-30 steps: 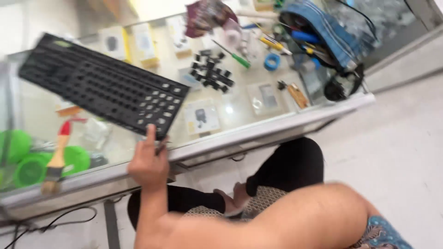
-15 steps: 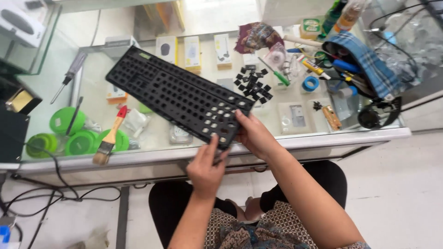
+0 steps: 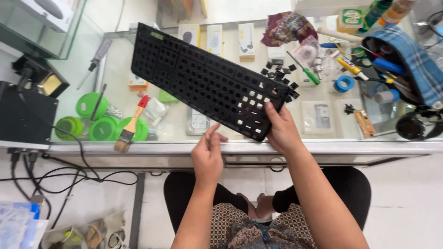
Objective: Manually installing mechanical switches into a keyboard plate and PCB assembly at a repair bench.
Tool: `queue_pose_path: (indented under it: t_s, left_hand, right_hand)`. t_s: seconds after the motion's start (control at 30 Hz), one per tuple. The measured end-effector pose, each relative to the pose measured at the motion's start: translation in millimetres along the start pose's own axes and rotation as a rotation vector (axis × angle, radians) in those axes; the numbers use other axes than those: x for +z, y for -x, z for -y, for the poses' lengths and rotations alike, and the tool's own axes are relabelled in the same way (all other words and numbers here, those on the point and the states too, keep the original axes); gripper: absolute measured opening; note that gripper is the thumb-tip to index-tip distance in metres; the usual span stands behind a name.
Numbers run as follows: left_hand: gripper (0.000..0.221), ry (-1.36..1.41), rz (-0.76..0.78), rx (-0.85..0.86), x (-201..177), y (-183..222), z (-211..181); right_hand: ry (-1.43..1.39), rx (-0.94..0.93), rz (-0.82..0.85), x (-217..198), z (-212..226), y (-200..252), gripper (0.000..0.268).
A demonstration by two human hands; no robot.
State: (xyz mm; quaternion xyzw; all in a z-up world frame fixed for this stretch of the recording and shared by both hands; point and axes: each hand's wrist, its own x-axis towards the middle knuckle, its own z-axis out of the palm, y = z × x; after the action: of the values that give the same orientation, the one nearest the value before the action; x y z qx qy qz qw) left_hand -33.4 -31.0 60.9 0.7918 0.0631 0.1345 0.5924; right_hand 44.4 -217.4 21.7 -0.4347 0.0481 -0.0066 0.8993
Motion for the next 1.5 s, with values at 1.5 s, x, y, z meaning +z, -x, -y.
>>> queue_pose_path:
  t_s: [1.5]
  left_hand:
    - [0.025,-0.319,0.063,0.193,21,-30,-14]
  right_hand:
    - [0.015,-0.079,-0.010,36,32,30,0.028]
